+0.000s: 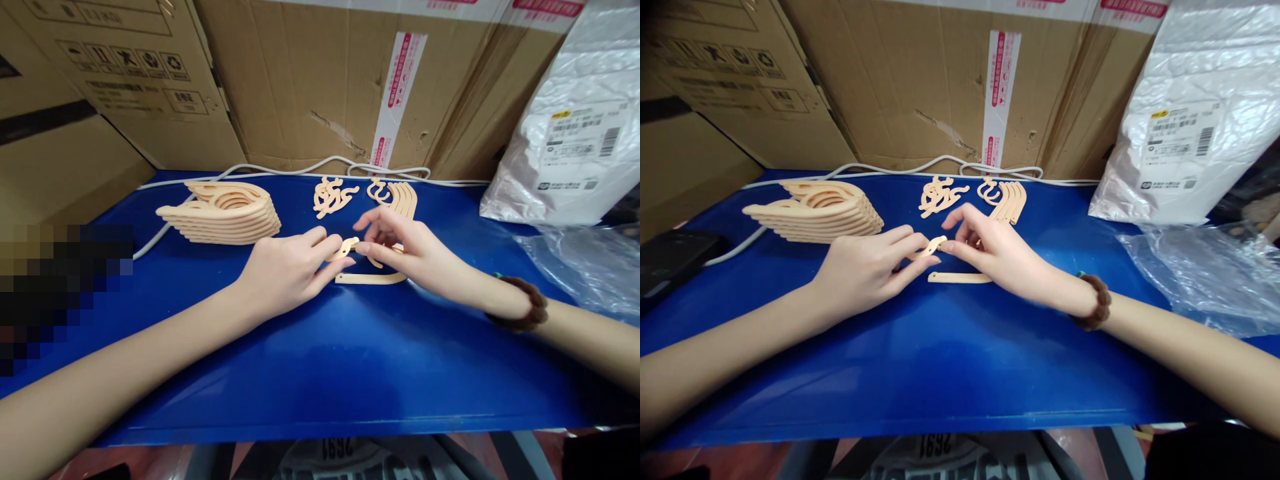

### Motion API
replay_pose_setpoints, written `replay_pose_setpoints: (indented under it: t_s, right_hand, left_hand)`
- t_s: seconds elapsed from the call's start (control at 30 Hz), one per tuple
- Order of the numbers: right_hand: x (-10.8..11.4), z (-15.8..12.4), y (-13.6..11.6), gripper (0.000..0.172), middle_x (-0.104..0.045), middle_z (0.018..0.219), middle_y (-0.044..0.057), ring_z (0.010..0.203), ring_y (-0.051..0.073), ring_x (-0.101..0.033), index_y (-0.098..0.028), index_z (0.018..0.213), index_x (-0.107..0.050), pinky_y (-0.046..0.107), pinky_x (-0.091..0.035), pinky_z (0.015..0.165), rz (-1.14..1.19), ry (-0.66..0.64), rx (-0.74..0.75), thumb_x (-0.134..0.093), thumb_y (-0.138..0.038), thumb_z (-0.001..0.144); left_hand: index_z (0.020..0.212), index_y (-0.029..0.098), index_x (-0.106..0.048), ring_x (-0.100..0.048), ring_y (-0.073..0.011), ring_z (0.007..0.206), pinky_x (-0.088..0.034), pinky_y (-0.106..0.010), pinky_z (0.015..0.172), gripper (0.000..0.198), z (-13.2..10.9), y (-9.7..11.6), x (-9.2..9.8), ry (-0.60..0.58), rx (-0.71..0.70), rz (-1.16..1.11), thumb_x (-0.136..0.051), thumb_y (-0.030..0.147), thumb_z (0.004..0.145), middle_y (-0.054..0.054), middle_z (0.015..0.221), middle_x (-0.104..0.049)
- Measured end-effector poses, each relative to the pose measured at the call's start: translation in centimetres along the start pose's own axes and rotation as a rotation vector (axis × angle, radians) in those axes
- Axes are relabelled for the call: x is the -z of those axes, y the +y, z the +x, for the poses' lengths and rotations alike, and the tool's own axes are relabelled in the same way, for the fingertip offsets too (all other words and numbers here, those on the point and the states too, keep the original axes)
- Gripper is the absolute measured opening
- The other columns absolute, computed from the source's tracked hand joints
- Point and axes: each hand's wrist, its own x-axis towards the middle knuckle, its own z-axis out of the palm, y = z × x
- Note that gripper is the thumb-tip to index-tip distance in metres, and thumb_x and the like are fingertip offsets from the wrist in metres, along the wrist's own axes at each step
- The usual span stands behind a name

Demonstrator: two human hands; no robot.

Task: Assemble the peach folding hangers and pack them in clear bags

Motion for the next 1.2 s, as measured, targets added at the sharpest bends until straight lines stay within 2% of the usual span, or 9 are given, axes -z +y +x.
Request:
replay_pose_setpoints:
  t_s: [0.13,0.27,0.43,0.53,0.63,0.73,0.8,1.0,1.2]
  right_hand:
    - [-0.3,-1.8,0.4,0.031,-0.063,0.082,-0.001,0.07,0.015,-0.06,-0.025,0.12,-0.058,0.028,-0.046,0.063,-0.36,0.013,0.111,-0.06,-0.043,0.095]
    - [-0.8,-2.9,0.9,0.037,-0.066,0.09,0.004,0.078,0.02,-0.064,-0.028,0.128,-0.059,0.032,-0.05,0.068,-0.505,0.037,0.175,-0.057,-0.047,0.096]
    - [-1.3,-3.0,1.2,0.022,-0.066,0.098,0.011,0.098,0.024,-0.063,-0.022,0.101,-0.068,0.038,-0.052,0.083,-0.683,-0.043,0.352,-0.05,-0.034,0.1]
    - [-1.5,-2.9,1.3,0.026,-0.064,0.092,0.01,0.09,0.024,-0.06,-0.02,0.094,-0.067,0.038,-0.05,0.08,-0.789,-0.085,0.414,-0.044,-0.03,0.103]
    - [-1.7,-3.1,1.2,0.029,-0.063,0.087,0.009,0.077,0.022,-0.056,-0.019,0.093,-0.065,0.037,-0.047,0.072,-0.906,-0.113,0.491,-0.04,-0.028,0.104]
    - [-1.7,-3.4,1.2,0.029,-0.064,0.083,0.008,0.073,0.021,-0.055,-0.018,0.093,-0.064,0.036,-0.044,0.07,-0.969,-0.114,0.58,-0.038,-0.024,0.105]
    - [-1.6,-3.5,1.2,0.029,-0.064,0.081,0.008,0.07,0.02,-0.055,-0.017,0.095,-0.065,0.034,-0.044,0.067,-0.988,-0.104,0.61,-0.038,-0.022,0.105]
    - [-1.2,-3.6,1.3,0.028,-0.066,0.076,0.003,0.06,0.015,-0.059,-0.015,0.101,-0.064,0.031,-0.042,0.057,-1.069,-0.064,0.634,-0.038,-0.024,0.106]
    - [-0.9,-3.5,1.4,0.028,-0.067,0.074,0.0,0.056,0.011,-0.061,-0.013,0.105,-0.062,0.028,-0.04,0.055,-1.096,0.018,0.659,-0.037,-0.026,0.108]
  left_hand:
    - [0.094,0.019,-0.066,-0.064,-0.0161,0.075,-0.024,-0.028,0.047,0.035,0.1,-0.1,-0.2,-0.03,0.028,-0.014,-0.042,0.043,0.104,-0.004,0.089,-0.068]
    - [0.093,0.019,-0.065,-0.063,-0.0184,0.084,-0.028,-0.029,0.049,0.032,0.2,-0.2,-0.4,-0.005,0.063,-0.022,-0.044,0.04,0.103,-0.004,0.09,-0.068]
    - [0.09,0.019,-0.064,-0.064,-0.0183,0.081,-0.028,-0.029,0.048,0.024,0.2,-0.2,-0.5,0.03,0.13,-0.035,-0.049,0.036,0.099,-0.003,0.088,-0.067]
    - [0.093,0.018,-0.064,-0.064,-0.0188,0.085,-0.034,-0.029,0.052,0.025,0.2,-0.3,-0.8,-0.004,0.13,-0.087,-0.047,0.036,0.101,-0.003,0.092,-0.069]
    - [0.109,0.018,-0.063,-0.065,-0.0202,0.1,-0.045,-0.028,0.067,0.029,0.2,-0.5,-1.3,-0.069,0.151,-0.22,-0.042,0.038,0.105,-0.004,0.106,-0.071]
    - [0.114,0.019,-0.061,-0.065,-0.0192,0.105,-0.048,-0.029,0.079,0.032,0.1,-0.6,-1.6,-0.122,0.171,-0.371,-0.039,0.04,0.106,-0.004,0.114,-0.071]
    - [0.111,0.019,-0.061,-0.066,-0.0187,0.102,-0.048,-0.029,0.079,0.031,0.1,-0.6,-1.5,-0.114,0.154,-0.409,-0.039,0.039,0.106,-0.004,0.111,-0.071]
    - [0.109,0.016,-0.061,-0.065,-0.0201,0.101,-0.047,-0.031,0.081,0.03,0.2,-0.4,-1.3,-0.051,0.048,-0.341,-0.037,0.035,0.107,-0.005,0.112,-0.071]
    - [0.107,0.015,-0.061,-0.064,-0.0203,0.098,-0.047,-0.031,0.079,0.03,0.1,-0.4,-1.5,-0.039,0.01,-0.349,-0.037,0.034,0.107,-0.005,0.111,-0.071]
